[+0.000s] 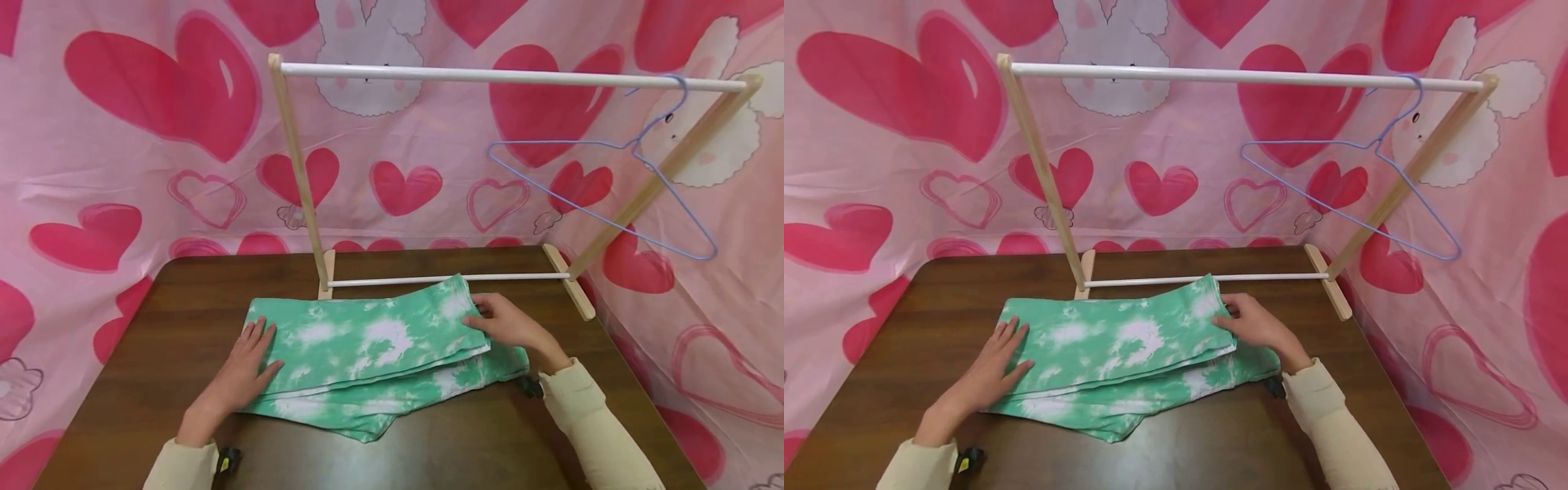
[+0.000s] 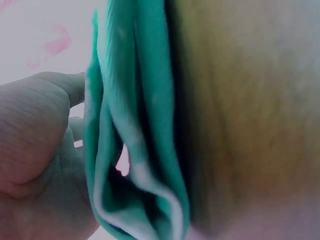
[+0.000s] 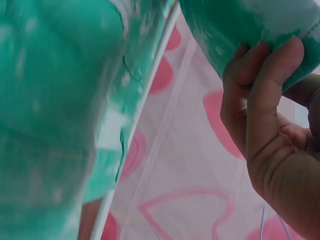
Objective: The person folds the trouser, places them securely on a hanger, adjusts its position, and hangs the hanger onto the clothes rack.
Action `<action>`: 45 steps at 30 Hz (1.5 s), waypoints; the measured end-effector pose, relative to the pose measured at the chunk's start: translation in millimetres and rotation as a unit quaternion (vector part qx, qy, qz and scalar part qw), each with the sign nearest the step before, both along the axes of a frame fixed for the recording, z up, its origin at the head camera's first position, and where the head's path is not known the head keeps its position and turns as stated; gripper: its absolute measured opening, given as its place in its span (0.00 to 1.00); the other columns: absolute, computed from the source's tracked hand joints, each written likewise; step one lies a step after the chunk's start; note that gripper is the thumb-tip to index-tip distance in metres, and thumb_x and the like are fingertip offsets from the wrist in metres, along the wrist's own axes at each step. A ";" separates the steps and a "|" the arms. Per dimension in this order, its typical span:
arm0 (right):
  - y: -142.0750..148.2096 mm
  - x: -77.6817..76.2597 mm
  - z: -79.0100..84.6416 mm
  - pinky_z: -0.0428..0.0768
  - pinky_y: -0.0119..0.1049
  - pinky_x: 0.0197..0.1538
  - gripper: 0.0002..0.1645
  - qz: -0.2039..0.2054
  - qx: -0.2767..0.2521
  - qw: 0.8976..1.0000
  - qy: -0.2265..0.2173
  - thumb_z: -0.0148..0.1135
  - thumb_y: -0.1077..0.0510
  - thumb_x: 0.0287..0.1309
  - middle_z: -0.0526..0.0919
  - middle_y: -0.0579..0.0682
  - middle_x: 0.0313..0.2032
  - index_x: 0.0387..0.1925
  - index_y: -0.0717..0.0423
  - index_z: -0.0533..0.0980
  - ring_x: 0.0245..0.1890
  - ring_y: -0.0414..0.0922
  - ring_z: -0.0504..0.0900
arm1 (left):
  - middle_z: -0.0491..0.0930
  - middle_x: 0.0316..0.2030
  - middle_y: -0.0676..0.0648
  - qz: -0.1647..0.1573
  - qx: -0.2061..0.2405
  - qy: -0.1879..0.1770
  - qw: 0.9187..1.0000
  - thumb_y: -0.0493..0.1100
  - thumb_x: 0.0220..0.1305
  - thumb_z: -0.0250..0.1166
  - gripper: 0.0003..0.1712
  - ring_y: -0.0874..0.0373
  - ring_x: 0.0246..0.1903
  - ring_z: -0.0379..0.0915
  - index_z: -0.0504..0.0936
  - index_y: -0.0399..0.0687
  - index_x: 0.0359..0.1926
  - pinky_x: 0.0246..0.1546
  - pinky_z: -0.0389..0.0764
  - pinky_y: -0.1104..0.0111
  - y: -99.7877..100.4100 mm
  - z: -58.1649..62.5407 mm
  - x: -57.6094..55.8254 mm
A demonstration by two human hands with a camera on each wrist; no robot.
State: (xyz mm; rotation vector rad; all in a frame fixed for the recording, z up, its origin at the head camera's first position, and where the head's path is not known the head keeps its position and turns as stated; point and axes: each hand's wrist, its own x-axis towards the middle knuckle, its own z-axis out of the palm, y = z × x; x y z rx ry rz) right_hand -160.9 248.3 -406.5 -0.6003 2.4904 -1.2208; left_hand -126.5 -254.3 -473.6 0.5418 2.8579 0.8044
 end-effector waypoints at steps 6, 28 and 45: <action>14.2 1.3 9.4 0.81 0.32 0.42 0.15 -0.025 0.007 1.000 -0.006 0.62 0.61 0.70 0.86 0.54 0.40 0.53 0.65 0.79 0.36 0.41 0.82 | 0.46 0.77 0.26 -0.005 -0.009 -0.003 1.000 0.45 0.71 0.65 0.42 0.26 0.76 0.37 0.57 0.28 0.75 0.71 0.49 0.34 4.8 -3.8 2.6; 61.5 11.5 15.6 0.84 0.32 0.42 0.20 -0.052 0.008 0.999 0.011 0.59 0.62 0.72 0.86 0.58 0.44 0.59 0.70 0.75 0.38 0.39 0.84 | 0.52 0.77 0.30 -0.037 -0.028 0.032 0.998 0.44 0.69 0.66 0.39 0.29 0.76 0.43 0.63 0.34 0.74 0.70 0.49 0.33 30.1 -2.6 8.7; 70.8 8.3 -41.5 0.78 0.39 0.40 0.21 -0.122 0.128 0.981 -0.077 0.68 0.56 0.66 0.78 0.54 0.35 0.49 0.71 0.76 0.37 0.47 0.75 | 0.51 0.78 0.31 -0.032 -0.020 -0.015 0.999 0.45 0.70 0.65 0.40 0.28 0.76 0.42 0.61 0.35 0.76 0.71 0.47 0.33 29.3 -5.5 4.7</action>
